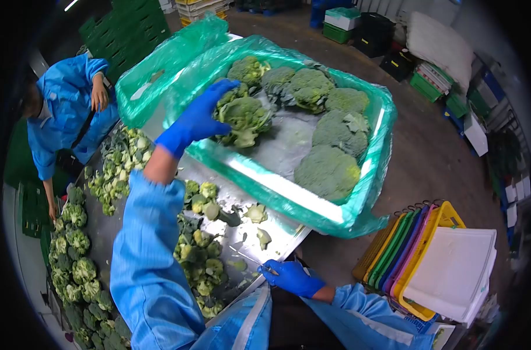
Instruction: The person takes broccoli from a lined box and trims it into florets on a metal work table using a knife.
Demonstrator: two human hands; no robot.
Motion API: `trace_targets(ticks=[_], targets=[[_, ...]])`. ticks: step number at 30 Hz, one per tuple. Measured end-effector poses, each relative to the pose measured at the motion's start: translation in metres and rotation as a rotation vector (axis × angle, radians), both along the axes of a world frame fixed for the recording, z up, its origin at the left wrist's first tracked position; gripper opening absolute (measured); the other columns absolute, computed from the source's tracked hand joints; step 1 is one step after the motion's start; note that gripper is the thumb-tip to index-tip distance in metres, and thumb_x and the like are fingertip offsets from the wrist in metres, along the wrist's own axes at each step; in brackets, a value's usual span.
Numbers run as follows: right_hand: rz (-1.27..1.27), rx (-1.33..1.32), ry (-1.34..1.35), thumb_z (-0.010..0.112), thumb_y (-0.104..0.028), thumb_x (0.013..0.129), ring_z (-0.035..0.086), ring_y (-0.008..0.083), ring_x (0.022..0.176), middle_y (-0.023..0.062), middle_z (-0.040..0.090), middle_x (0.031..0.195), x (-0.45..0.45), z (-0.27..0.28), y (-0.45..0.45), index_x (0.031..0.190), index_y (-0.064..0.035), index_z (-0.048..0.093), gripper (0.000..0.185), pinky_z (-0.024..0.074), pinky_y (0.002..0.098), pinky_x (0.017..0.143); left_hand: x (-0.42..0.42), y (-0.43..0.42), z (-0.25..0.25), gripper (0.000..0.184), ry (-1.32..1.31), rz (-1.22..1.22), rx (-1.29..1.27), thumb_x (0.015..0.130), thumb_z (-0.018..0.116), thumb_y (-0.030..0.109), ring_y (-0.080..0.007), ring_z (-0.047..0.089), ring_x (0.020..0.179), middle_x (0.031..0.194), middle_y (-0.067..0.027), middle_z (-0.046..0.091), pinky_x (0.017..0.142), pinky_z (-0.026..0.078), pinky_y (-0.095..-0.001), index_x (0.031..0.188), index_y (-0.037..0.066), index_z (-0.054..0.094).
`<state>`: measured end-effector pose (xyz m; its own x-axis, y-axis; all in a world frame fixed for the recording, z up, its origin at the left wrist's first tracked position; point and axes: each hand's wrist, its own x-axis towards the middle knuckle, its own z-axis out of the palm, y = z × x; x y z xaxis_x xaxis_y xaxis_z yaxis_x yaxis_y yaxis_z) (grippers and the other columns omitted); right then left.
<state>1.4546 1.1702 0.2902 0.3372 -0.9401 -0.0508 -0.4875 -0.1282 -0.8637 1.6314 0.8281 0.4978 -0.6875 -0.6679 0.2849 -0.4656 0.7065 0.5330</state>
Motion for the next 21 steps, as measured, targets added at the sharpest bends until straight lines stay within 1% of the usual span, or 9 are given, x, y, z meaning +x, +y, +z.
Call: trace_targets(ticks=[3, 5, 6, 9, 13, 15, 18, 20, 21], targets=[[-0.053, 0.063, 0.021, 0.056, -0.034, 0.089, 0.061, 0.0369, 0.061, 0.0181, 0.061, 0.069, -0.024, 0.009, -0.009, 0.096, -0.0106, 0.059, 0.024, 0.0464, 0.0467, 0.052, -0.058, -0.056, -0.017, 0.104, -0.391, -0.069, 0.054, 0.051, 0.077, 0.006, -0.0327, 0.024, 0.137, 0.147, -0.0184, 0.026, 0.110, 0.028, -0.0403, 0.143, 0.020, 0.031], [-0.062, 0.129, 0.081, 0.056, -0.033, 0.089, 0.061, 0.0368, 0.062, 0.0182, 0.061, 0.070, -0.037, 0.006, -0.011, 0.096, -0.0104, 0.059, 0.024, 0.0467, 0.0466, 0.053, -0.073, -0.088, -0.048, 0.107, -0.601, -0.045, 0.011, 0.047, 0.078, 0.007, -0.0329, 0.033, 0.132, 0.142, -0.0190, 0.035, 0.107, 0.034, -0.0396, 0.143, 0.020, 0.032], [-0.101, 0.062, 0.022, 0.056, -0.033, 0.089, 0.061, 0.0369, 0.063, 0.0185, 0.062, 0.071, -0.041, 0.000, -0.011, 0.098, -0.0103, 0.059, 0.025, 0.0468, 0.0463, 0.054, -0.080, -0.094, -0.046, 0.101, -0.645, -0.075, 0.262, 0.046, 0.078, 0.008, -0.0322, 0.047, 0.122, 0.131, -0.0187, 0.048, 0.102, 0.039, -0.0382, 0.139, 0.016, 0.039], [-0.132, 0.042, -0.063, 0.057, -0.033, 0.088, 0.061, 0.0362, 0.063, 0.0183, 0.062, 0.073, -0.050, -0.008, -0.014, 0.098, -0.0101, 0.061, 0.025, 0.0469, 0.0454, 0.055, -0.081, -0.092, -0.044, 0.092, -0.632, 0.038, 0.212, 0.045, 0.078, 0.010, -0.0313, 0.055, 0.111, 0.119, -0.0173, 0.057, 0.097, 0.043, -0.0366, 0.132, 0.010, 0.047], [-0.151, -0.003, -0.063, 0.058, -0.031, 0.087, 0.061, 0.0332, 0.059, 0.0155, 0.062, 0.069, -0.057, -0.007, -0.022, 0.094, -0.0100, 0.064, 0.023, 0.0461, 0.0437, 0.054, -0.026, -0.057, -0.029, 0.090, 0.074, 0.305, 0.217, 0.048, 0.080, 0.011, -0.0321, 0.059, 0.104, 0.116, -0.0170, 0.059, 0.089, 0.049, -0.0370, 0.131, 0.007, 0.046], [-0.151, 0.050, -0.068, 0.061, -0.028, 0.086, 0.060, 0.0312, 0.056, 0.0135, 0.061, 0.066, -0.054, -0.019, -0.021, 0.092, -0.0104, 0.066, 0.019, 0.0461, 0.0409, 0.052, 0.004, -0.019, -0.012, 0.079, 0.459, 0.296, 0.414, 0.060, 0.076, 0.007, -0.0278, 0.060, 0.102, 0.111, -0.0162, 0.061, 0.089, 0.049, -0.0339, 0.131, 0.003, 0.043], [-0.161, 0.137, -0.188, 0.065, -0.017, 0.084, 0.063, 0.0226, 0.057, 0.0117, 0.065, 0.072, -0.050, -0.015, -0.029, 0.098, -0.0080, 0.065, 0.017, 0.0479, 0.0328, 0.053, 0.059, 0.049, -0.011, 0.039, 0.911, 0.624, 0.622, 0.074, 0.064, 0.001, -0.0203, 0.063, 0.093, 0.099, -0.0118, 0.065, 0.083, 0.050, -0.0319, 0.111, -0.004, 0.051], [-0.176, 0.105, -0.274, 0.064, -0.014, 0.084, 0.064, 0.0196, 0.060, 0.0105, 0.067, 0.076, -0.037, 0.010, -0.037, 0.099, -0.0062, 0.065, 0.016, 0.0490, 0.0311, 0.054, 0.113, 0.089, -0.050, 0.025, 0.828, 0.536, 0.321, 0.076, 0.059, 0.002, -0.0182, 0.061, 0.091, 0.091, -0.0076, 0.063, 0.086, 0.047, -0.0315, 0.101, 0.001, 0.054], [-0.219, 0.069, -0.360, 0.064, -0.011, 0.084, 0.065, 0.0165, 0.062, 0.0092, 0.069, 0.080, -0.030, 0.026, -0.042, 0.100, -0.0045, 0.064, 0.016, 0.0501, 0.0294, 0.056, 0.129, 0.115, -0.057, 0.022, 0.860, 0.593, 0.367, 0.076, 0.058, 0.002, -0.0179, 0.060, 0.091, 0.089, -0.0067, 0.063, 0.087, 0.046, -0.0317, 0.098, 0.003, 0.056]])
